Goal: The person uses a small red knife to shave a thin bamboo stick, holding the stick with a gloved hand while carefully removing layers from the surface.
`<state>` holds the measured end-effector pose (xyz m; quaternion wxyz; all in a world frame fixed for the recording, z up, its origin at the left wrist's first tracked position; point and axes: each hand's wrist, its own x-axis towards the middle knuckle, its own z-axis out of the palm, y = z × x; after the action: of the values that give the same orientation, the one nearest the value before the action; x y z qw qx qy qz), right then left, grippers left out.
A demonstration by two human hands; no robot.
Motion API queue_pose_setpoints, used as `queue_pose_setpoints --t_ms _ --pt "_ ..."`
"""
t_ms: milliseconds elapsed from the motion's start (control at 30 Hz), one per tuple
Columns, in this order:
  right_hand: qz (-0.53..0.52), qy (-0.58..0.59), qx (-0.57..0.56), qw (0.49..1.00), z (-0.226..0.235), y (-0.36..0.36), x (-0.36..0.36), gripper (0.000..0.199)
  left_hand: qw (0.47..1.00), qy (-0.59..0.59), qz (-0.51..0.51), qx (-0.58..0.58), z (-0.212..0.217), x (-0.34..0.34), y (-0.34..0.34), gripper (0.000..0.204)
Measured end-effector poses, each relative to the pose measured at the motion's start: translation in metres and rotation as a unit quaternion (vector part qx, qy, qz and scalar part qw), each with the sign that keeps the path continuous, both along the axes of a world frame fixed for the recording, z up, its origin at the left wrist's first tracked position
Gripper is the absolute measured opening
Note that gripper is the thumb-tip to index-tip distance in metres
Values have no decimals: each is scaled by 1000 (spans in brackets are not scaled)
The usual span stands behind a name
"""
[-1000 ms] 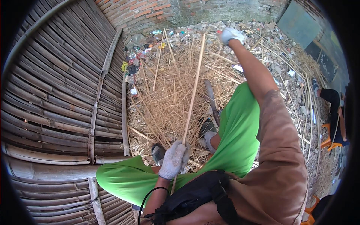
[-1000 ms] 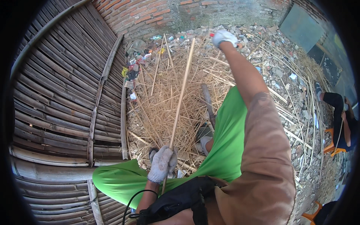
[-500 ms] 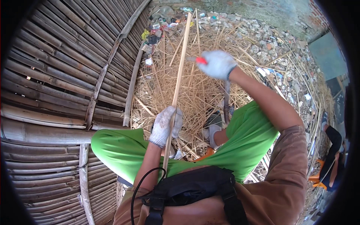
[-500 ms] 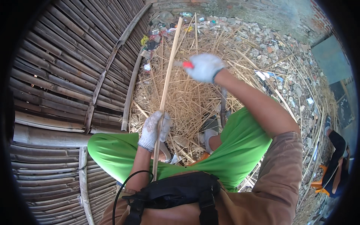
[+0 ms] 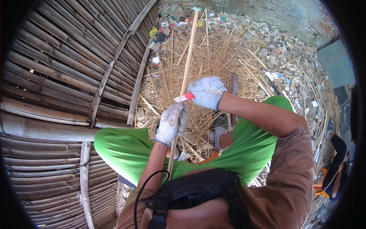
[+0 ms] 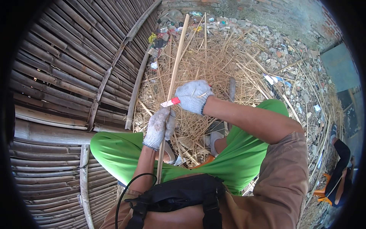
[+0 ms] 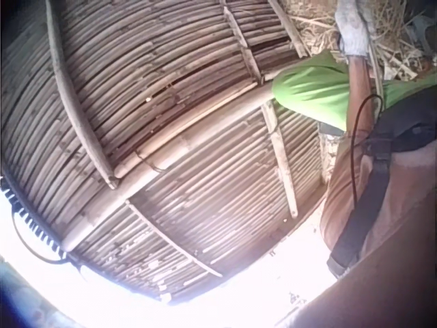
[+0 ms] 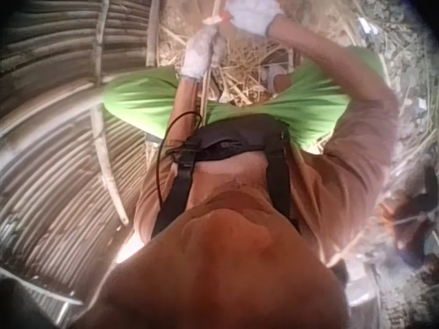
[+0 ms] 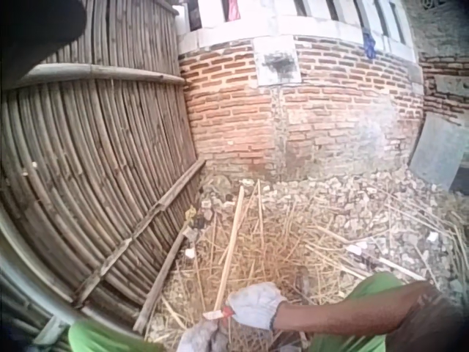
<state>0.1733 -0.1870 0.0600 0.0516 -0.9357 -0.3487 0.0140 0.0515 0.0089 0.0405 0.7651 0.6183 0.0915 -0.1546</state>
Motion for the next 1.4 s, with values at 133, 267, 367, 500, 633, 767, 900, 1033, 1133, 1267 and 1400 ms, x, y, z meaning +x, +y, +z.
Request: queue_pose_setpoints --t_ms 133,267,367,500,633,767,900,1033,1133,1267,1400 --pt "-8 -44 53 998 1 -10 19 20 1000 -19 -7 -15 5 1 -1 38" --pt "-71 -82 52 993 33 -32 38 17 999 -9 -16 -51 9 -9 -9 37" --pt "-134 -106 55 984 43 -59 66 22 999 -16 -42 -22 7 -20 -17 38" --pt "-208 -85 28 974 51 -87 90 26 997 -25 -77 12 3 -31 -22 39" --pt "-306 -65 20 950 73 -127 132 35 993 -9 -119 16 6 -49 -21 41" --pt "-448 -1 43 893 78 -192 167 42 987 -22 -158 28 -3 -57 -17 41" --pt "-522 24 -9 853 52 -304 173 53 988 -12 -153 -23 -2 -54 -22 48" --pt "-469 -2 47 882 55 -268 162 76 994 -16 -50 -91 -19 -36 -13 46" --pt "-359 -9 96 928 43 -227 143 86 995 0 -13 -95 -11 -26 -11 37" --pt "-180 35 136 974 44 -110 69 84 994 5 9 -105 0 -19 2 32" --pt "-45 52 108 992 40 -47 14 69 995 14 36 -93 12 -16 1 32"
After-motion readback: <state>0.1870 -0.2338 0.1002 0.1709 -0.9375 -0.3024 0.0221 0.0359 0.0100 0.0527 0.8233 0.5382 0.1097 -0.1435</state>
